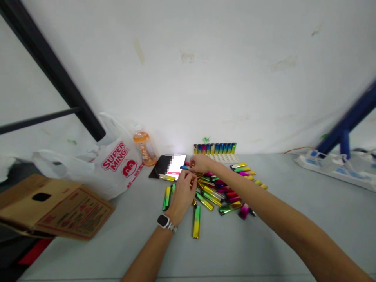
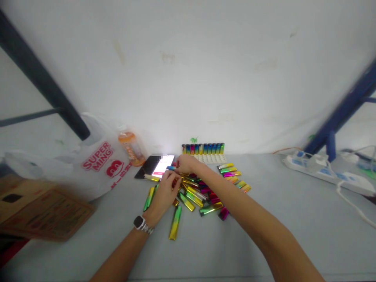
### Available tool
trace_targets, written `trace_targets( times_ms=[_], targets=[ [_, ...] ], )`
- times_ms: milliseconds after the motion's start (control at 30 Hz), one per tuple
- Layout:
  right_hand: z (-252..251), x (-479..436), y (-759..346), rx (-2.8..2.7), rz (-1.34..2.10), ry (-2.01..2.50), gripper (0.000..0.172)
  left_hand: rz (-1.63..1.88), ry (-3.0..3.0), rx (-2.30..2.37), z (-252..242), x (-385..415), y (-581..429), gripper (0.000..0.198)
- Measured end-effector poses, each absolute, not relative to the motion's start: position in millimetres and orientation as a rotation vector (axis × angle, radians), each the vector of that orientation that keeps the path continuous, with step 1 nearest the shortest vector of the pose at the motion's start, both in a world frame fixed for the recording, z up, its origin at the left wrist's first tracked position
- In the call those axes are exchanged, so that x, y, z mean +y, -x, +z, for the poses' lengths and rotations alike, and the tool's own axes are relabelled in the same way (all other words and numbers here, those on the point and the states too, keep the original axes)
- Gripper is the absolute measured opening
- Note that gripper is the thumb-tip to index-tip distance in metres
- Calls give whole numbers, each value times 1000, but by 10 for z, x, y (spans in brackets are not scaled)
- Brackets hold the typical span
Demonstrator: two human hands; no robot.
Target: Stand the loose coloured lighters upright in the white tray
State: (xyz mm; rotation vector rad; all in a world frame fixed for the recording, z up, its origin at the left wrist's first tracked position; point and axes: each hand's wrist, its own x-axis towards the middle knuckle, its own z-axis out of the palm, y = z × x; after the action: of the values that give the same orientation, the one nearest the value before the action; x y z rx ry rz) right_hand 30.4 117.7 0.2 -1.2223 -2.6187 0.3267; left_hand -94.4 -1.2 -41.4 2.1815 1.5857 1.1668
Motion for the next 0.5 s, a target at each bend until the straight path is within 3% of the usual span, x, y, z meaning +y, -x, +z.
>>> trace_targets(
  times_ms=[200,500],
  targets=[
    [10,1246,-346,-2606,484,1286,12,1217,-2136,1583,-426,18,945,14],
    [-31,859,-885,-2111,853,1156,20,1434,-1873,1561,-312,158,857,18]
  ],
)
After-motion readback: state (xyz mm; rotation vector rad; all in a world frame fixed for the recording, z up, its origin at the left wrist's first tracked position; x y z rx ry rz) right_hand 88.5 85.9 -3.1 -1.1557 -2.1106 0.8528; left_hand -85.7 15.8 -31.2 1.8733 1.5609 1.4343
